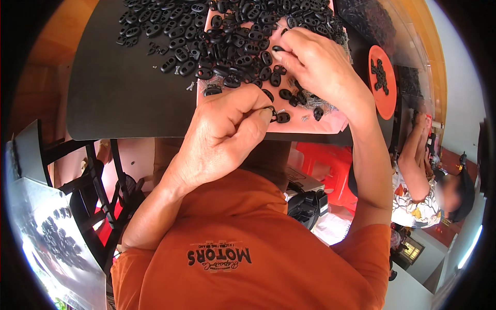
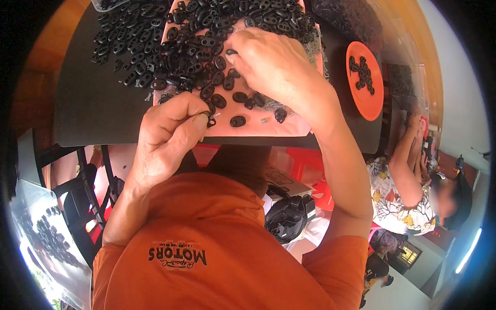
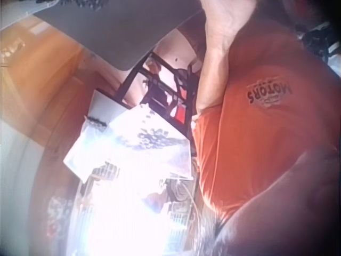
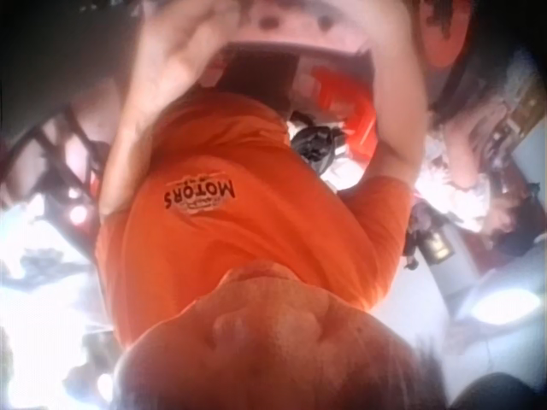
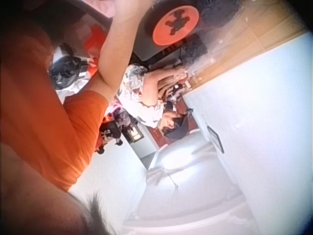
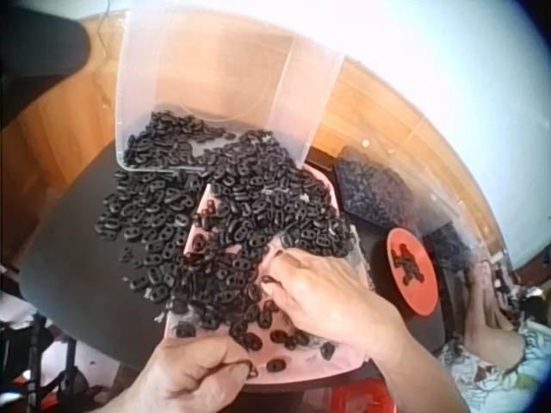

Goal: The person sits at a table and repeatedly picks up small black plastic rings and metal screws. They insert the screws into the rings and place the assembled units onto a pink mat. The person continues this repetitive assembly process throughout the clip.

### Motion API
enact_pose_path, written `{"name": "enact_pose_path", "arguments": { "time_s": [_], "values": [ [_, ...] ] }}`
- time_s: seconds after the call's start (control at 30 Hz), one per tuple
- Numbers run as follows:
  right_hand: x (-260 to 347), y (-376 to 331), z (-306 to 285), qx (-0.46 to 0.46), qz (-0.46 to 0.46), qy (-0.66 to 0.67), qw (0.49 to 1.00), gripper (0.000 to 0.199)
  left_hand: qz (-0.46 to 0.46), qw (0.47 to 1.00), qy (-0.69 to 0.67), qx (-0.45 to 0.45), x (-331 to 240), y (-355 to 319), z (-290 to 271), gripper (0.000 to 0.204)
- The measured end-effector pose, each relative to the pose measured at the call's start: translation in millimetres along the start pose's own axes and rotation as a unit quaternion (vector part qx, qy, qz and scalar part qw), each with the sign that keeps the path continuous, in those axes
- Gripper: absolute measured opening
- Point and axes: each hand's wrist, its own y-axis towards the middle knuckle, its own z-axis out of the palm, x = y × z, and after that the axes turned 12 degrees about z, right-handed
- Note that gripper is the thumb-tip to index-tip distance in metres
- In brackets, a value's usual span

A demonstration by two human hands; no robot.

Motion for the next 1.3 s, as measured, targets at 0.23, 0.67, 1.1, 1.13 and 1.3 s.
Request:
{"name": "enact_pose_path", "arguments": {
  "time_s": [0.23, 0.67, 1.1, 1.13, 1.3],
  "values": [
    [12, -30, -18, 0.114, 0.060, 0.343, 0.930, 0.028, -0.060, 0.994, -0.087, -0.023, -1, 3, -2, 0.016],
    [18, -38, -27, 0.213, 0.045, 0.369, 0.904, 0.018, -0.116, 0.990, -0.073, 0.018, -13, 9, -9, 0.016],
    [20, -42, -23, 0.182, 0.050, 0.398, 0.898, 0.022, -0.120, 0.991, -0.051, 0.034, -13, 9, -11, 0.015],
    [23, -43, -19, 0.165, 0.045, 0.415, 0.894, 0.026, -0.115, 0.991, -0.051, 0.035, -13, 10, -11, 0.015],
    [29, -41, -19, 0.154, 0.042, 0.397, 0.904, 0.031, -0.120, 0.991, -0.048, 0.036, -10, 7, -10, 0.013]
  ]
}}
